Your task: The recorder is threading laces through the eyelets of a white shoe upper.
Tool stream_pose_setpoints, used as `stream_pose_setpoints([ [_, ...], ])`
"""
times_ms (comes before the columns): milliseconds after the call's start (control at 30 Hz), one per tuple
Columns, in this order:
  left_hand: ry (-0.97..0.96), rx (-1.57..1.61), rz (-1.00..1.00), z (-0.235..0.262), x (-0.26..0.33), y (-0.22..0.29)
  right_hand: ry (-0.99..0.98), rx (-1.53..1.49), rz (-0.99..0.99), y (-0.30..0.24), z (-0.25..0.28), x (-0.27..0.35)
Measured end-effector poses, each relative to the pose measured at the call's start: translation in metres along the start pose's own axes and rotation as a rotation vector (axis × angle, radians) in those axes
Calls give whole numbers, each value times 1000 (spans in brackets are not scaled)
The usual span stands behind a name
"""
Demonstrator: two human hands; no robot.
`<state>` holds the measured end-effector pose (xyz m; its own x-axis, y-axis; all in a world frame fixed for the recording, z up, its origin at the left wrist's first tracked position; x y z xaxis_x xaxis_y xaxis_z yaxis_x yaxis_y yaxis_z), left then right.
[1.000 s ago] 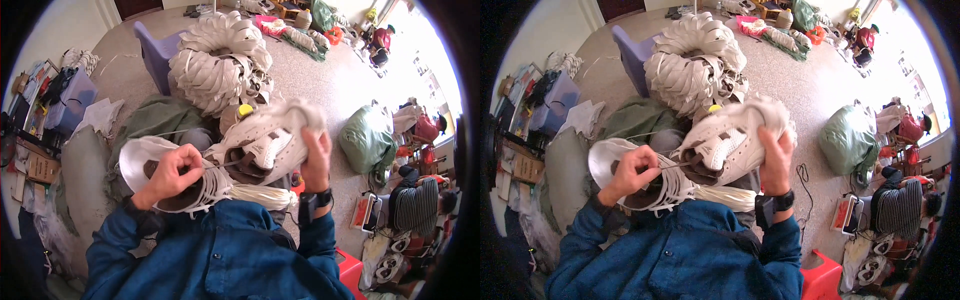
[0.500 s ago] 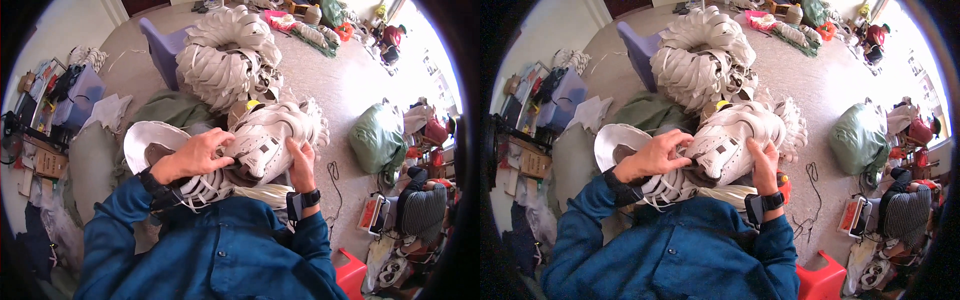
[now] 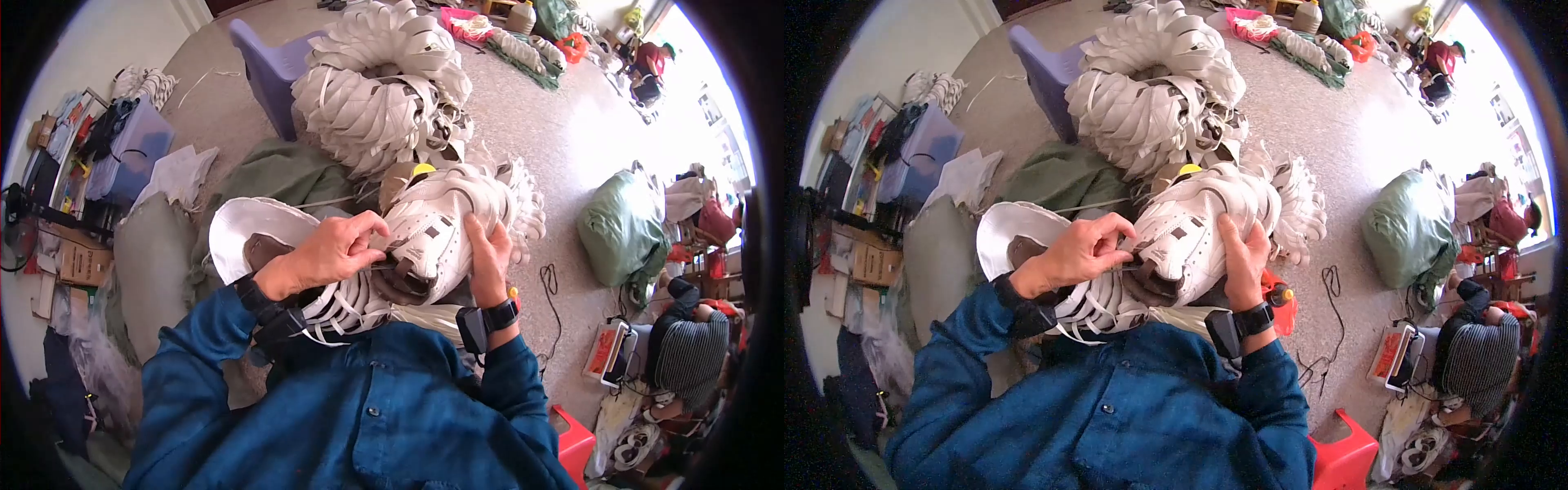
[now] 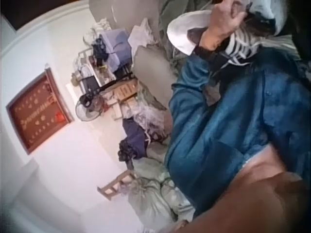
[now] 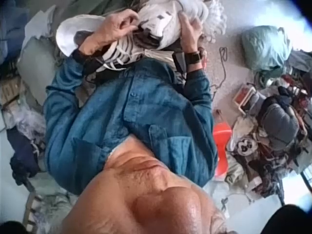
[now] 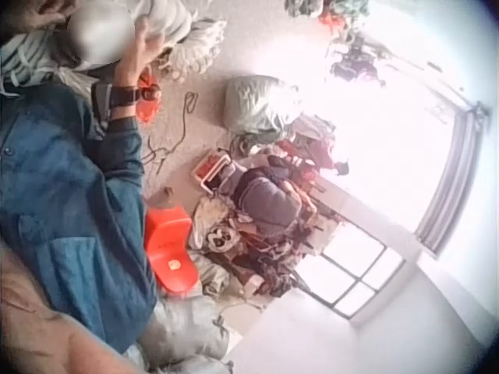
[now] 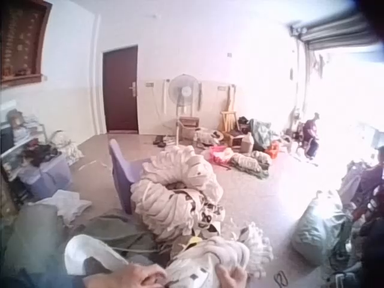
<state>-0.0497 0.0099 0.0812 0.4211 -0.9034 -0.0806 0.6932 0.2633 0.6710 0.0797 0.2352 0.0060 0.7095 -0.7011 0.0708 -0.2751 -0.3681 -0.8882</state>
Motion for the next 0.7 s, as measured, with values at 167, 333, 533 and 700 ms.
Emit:
stream_pose_setpoints([
  [167, -59, 28, -4, 3, -2, 20, 3, -46, -31, -10, -6, 6],
  [333, 194, -415, -401, 8, -3, 43, 6, 145, 37, -19, 20, 10],
  [533, 71, -166, -333, 24, 5, 71, 17, 371, 222, -48, 37, 42],
  [700, 44, -274, -390, 26, 9, 94, -422, 596, 323, -73, -15, 70],
])
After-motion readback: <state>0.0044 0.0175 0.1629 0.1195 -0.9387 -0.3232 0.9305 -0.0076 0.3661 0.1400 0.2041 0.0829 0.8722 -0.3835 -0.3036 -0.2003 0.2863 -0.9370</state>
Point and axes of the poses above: each hand's wrist, its own x-axis away from the middle knuckle, its own z-axis out of the back of the hand, y = z × x, the point moved 4 cm from there along -x, towards the middle knuckle, and after that the axes turned 13 degrees about -x, right-handed, at the moved point
